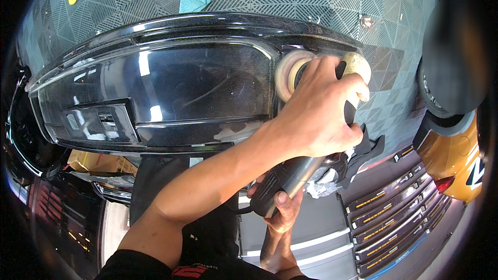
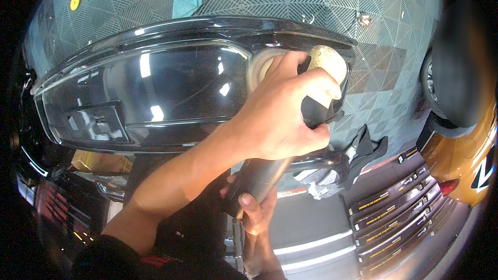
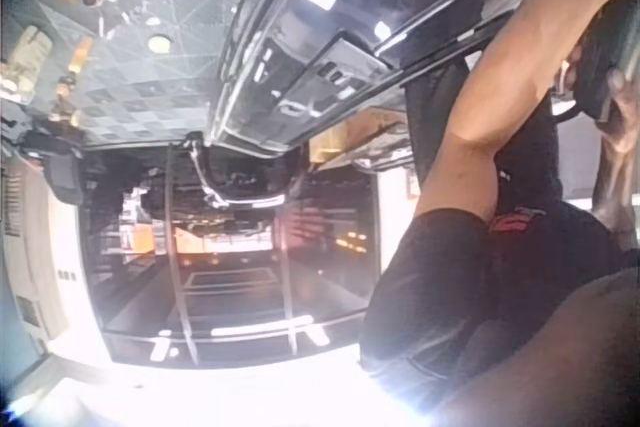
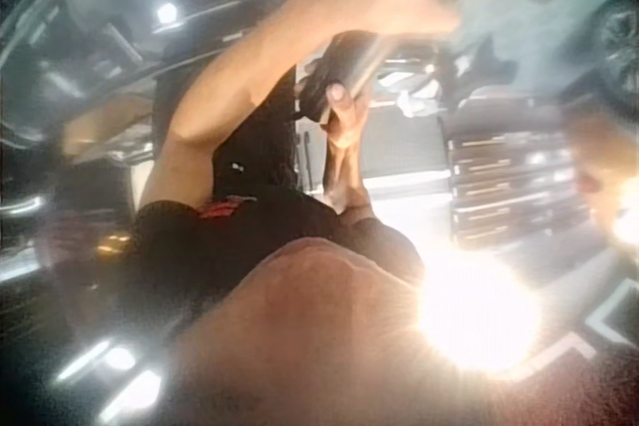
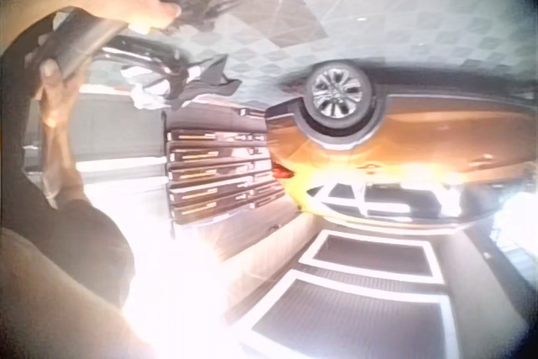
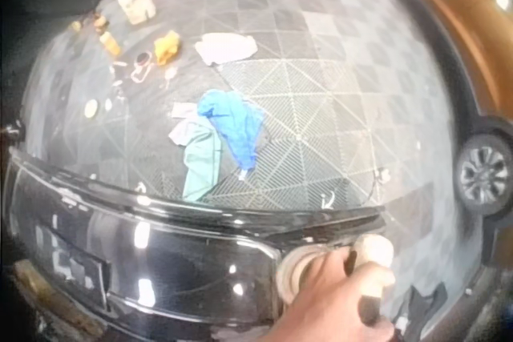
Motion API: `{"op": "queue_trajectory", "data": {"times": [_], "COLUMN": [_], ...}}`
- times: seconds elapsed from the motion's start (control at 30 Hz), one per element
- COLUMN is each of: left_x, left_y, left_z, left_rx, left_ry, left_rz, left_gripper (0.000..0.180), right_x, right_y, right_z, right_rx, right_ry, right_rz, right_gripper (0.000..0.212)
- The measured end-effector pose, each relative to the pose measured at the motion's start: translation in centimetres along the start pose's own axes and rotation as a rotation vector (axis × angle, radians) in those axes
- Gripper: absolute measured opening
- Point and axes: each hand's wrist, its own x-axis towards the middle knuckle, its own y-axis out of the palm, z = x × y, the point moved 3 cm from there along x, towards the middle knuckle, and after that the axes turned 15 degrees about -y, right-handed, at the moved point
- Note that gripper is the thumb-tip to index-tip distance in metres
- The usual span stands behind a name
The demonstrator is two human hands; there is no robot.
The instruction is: The person uses a rotary polisher with a foam pad to polish a black car bumper. They apply polishing compound from a yellow bottle onto the pad and move the polisher across the bumper surface in overlapping passes.
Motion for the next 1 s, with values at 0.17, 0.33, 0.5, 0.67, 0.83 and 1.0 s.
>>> {"op": "queue_trajectory", "data": {"times": [0.17,0.33,0.5,0.67,0.83,1.0], "left_x": [0.3,-0.6,-1.5,-0.5,-0.2,-2.5], "left_y": [0.0,0.9,1.7,0.9,-0.5,-0.5], "left_z": [-0.1,0.3,0.6,0.0,0.2,0.7], "left_rx": [0.032,0.013,-0.001,0.052,0.059,0.126], "left_ry": [-0.008,-0.056,-0.079,-0.033,0.050,0.049], "left_rz": [-0.009,0.035,0.083,0.049,0.051,0.127], "left_gripper": [0.046,0.044,0.043,0.044,0.046,0.047], "right_x": [0.1,-1.1,-2.0,-0.6,0.2,-1.7], "right_y": [-0.3,-0.9,-1.6,-0.9,0.4,-0.2], "right_z": [0.2,0.3,-0.1,-0.9,-2.8,-5.1], "right_rx": [-0.031,-0.045,-0.032,0.026,0.081,0.137], "right_ry": [-0.014,0.011,-0.003,-0.055,-0.078,-0.082], "right_rz": [0.007,-0.006,-0.024,0.045,0.072,0.050], "right_gripper": [0.088,0.090,0.088,0.082,0.078,0.075]}}
